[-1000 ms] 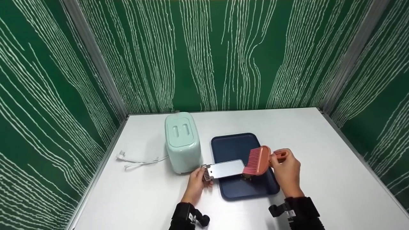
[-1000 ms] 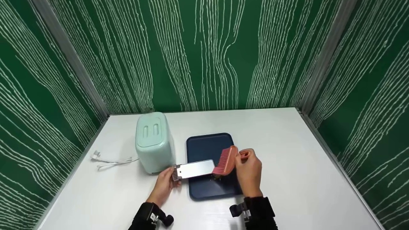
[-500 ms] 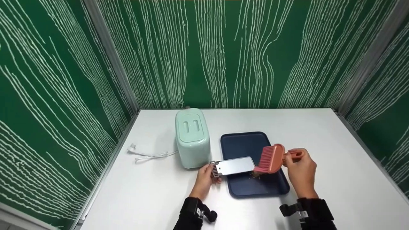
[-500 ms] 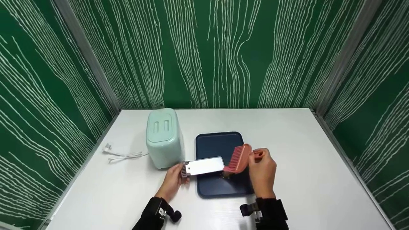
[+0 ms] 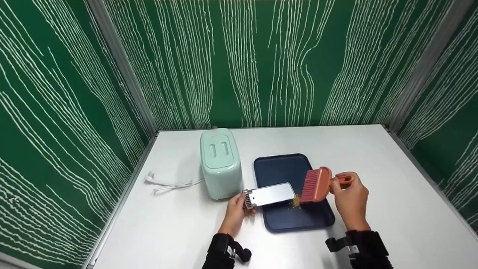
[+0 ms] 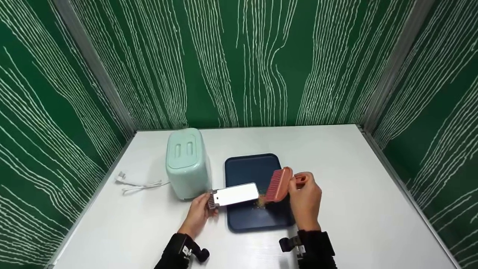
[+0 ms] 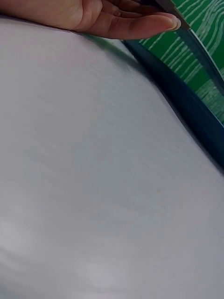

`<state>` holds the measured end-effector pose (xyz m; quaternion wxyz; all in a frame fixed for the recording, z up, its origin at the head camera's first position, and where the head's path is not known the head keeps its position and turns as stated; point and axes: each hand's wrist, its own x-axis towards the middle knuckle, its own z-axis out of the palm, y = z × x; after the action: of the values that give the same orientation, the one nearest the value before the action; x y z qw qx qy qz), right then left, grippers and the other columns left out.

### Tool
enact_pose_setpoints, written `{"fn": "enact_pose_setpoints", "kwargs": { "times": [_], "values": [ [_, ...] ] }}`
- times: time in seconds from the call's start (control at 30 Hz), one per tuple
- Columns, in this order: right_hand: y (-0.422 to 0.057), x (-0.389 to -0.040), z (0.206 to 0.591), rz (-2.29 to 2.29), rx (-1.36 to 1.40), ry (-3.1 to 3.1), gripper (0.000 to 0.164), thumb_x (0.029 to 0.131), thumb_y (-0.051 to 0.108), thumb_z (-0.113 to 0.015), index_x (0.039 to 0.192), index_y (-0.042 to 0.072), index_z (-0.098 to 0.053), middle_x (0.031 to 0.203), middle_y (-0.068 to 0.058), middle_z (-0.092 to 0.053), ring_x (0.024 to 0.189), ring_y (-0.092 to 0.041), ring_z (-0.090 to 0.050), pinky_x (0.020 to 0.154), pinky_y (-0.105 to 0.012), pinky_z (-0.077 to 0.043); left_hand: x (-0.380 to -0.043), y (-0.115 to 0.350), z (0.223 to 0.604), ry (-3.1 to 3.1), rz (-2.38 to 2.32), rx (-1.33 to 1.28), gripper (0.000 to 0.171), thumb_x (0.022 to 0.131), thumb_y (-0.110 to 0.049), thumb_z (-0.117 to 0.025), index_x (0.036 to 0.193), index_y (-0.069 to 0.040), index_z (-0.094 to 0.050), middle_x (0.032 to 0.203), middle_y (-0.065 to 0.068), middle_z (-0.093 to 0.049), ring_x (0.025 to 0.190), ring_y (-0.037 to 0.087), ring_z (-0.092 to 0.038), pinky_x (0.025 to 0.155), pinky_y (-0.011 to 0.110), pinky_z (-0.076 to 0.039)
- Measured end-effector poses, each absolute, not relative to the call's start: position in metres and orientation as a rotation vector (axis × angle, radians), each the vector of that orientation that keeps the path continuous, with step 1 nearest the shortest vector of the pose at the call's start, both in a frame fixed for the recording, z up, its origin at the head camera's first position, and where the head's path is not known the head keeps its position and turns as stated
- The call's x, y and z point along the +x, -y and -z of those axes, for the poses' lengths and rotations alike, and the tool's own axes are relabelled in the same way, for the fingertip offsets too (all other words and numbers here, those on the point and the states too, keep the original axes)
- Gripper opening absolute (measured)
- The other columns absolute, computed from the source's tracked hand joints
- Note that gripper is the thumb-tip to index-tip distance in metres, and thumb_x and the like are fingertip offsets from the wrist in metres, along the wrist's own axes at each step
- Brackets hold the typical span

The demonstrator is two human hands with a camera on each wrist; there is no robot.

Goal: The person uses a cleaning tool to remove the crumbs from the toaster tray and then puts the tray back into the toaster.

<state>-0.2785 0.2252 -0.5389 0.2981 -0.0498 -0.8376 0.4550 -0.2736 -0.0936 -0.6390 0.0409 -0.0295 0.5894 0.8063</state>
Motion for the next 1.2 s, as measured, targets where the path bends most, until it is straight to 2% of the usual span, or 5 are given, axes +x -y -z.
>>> {"fn": "enact_pose_setpoints", "kwargs": {
  "times": [0.4, 0.6, 0.8, 1.07, 1.2],
  "values": [
    [-0.226, -0.278, 0.538, -1.23, -0.123, 2.204, 0.011, 0.093, 0.009, -0.062, 0.102, 0.001, -0.062, 0.081, -0.011, -0.07, 0.061, 0.008, -0.059, 0.055, -0.008, -0.05, -0.27, 0.095, 0.64, -1.78, -2.519, -0.074, 0.038, 0.107, -0.024, -0.04, 0.117, 0.007, -0.058, 0.078, 0.008, -0.066, 0.06, 0.016, -0.062, 0.057, 0.027, -0.055],
    [-0.23, -0.279, 0.537, -1.249, -0.15, 2.197, 0.011, 0.093, 0.009, -0.063, 0.101, 0.001, -0.063, 0.081, -0.012, -0.07, 0.061, 0.005, -0.062, 0.055, -0.009, -0.05, -0.269, 0.097, 0.641, -1.793, -2.5, -0.089, 0.04, 0.106, -0.028, -0.042, 0.121, 0.005, -0.058, 0.083, 0.01, -0.067, 0.063, 0.017, -0.062, 0.06, 0.028, -0.056],
    [-0.238, -0.28, 0.535, -1.373, -0.187, 2.14, 0.013, 0.093, 0.009, -0.064, 0.1, -0.002, -0.064, 0.082, -0.015, -0.071, 0.061, -0.004, -0.068, 0.056, -0.017, -0.056, -0.268, 0.097, 0.641, -1.79, -2.482, -0.084, 0.042, 0.107, -0.029, -0.04, 0.125, 0.004, -0.057, 0.086, 0.01, -0.067, 0.065, 0.018, -0.062, 0.062, 0.029, -0.056],
    [-0.257, -0.28, 0.538, -1.68, -0.353, 2.022, 0.02, 0.093, 0.011, -0.065, 0.106, -0.004, -0.062, 0.078, -0.001, -0.07, 0.06, -0.007, -0.07, 0.06, -0.022, -0.058, -0.27, 0.093, 0.639, -1.805, -2.467, -0.062, 0.04, 0.107, -0.029, -0.039, 0.122, 0.003, -0.059, 0.084, 0.009, -0.067, 0.065, 0.018, -0.062, 0.061, 0.029, -0.056],
    [-0.263, -0.281, 0.538, -1.863, -0.401, 1.891, 0.016, 0.092, 0.006, -0.064, 0.104, -0.004, -0.06, 0.076, -0.002, -0.071, 0.061, -0.011, -0.071, 0.062, -0.024, -0.058, -0.271, 0.092, 0.637, -1.797, -2.476, -0.061, 0.04, 0.107, -0.028, -0.039, 0.123, 0.005, -0.057, 0.083, 0.009, -0.067, 0.063, 0.017, -0.062, 0.06, 0.028, -0.056]
  ]
}}
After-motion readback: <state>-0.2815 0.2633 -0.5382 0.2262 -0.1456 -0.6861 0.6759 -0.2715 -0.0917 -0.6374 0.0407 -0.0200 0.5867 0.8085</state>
